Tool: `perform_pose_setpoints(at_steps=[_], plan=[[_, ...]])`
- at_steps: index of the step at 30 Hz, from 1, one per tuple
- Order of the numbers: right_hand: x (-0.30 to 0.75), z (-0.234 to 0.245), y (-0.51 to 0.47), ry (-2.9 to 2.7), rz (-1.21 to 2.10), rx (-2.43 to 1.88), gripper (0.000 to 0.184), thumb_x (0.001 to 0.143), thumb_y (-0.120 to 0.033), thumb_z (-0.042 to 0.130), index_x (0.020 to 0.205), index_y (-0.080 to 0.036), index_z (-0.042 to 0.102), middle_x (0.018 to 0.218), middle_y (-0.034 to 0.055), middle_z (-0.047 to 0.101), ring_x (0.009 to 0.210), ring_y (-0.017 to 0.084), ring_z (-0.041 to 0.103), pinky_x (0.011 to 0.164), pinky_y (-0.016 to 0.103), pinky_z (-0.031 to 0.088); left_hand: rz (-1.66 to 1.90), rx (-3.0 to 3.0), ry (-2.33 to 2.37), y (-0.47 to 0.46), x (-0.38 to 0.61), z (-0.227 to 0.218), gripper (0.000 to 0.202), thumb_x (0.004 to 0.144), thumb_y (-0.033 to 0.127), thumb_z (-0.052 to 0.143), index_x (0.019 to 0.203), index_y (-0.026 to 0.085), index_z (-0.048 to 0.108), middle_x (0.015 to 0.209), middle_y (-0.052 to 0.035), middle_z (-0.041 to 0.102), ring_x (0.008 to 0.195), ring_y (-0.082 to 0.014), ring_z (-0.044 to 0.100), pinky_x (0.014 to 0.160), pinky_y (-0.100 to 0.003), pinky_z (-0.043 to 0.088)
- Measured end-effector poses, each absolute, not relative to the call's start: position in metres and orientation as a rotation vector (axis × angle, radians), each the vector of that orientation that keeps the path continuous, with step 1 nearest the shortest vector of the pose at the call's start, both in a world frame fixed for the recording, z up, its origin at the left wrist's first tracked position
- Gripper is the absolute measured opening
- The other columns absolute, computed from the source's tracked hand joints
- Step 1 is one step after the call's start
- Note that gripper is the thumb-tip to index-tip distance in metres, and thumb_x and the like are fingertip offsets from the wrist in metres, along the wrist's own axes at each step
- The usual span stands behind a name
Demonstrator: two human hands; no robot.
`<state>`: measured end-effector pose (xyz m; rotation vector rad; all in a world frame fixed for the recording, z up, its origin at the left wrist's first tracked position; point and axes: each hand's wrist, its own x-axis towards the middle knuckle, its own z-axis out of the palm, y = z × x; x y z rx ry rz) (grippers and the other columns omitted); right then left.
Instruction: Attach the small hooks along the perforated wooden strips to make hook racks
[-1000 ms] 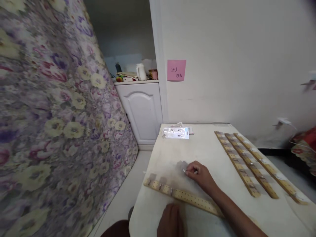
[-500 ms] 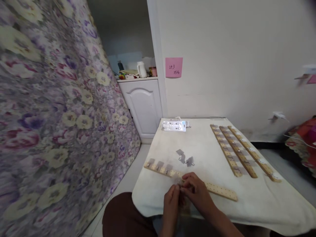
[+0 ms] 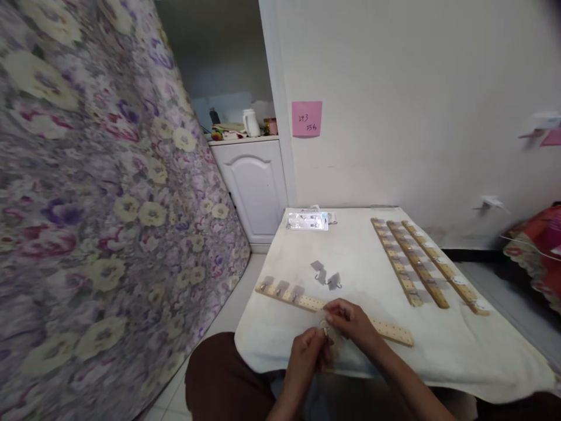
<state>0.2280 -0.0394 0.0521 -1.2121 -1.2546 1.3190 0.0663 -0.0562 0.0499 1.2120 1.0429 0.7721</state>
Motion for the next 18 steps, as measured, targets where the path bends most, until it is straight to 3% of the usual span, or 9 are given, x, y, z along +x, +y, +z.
perform_pose_setpoints(at_steps=[6,18], plan=[[0.228,0.047,-0.037,-1.239,1.336,-1.211,0.017,0.070,-0.028,0.062,0.085,-0.020,0.056,0.056,-0.0073,0.051,0.045,0.008,0.042,0.045,0.020,0.031,0.772,1.214,1.101,-0.052,0.065,0.045,0.049,0.076,0.065,0.048,0.065,0.017,0.054,0.046,0.0063,0.049,0.037,-0.0068,0.036,0.041,-0.022,0.022],[0.230,0.047,-0.014,-1.332,1.326,-1.211,0.010,0.070,-0.024,0.060,0.075,-0.020,0.052,0.052,-0.0081,0.047,0.045,0.009,0.042,0.047,0.022,0.033,0.815,1.355,1.185,-0.042,0.058,0.045,0.042,0.085,0.052,0.046,0.062,0.018,0.053,0.051,0.0059,0.047,0.045,-0.0084,0.040,0.047,-0.021,0.026]])
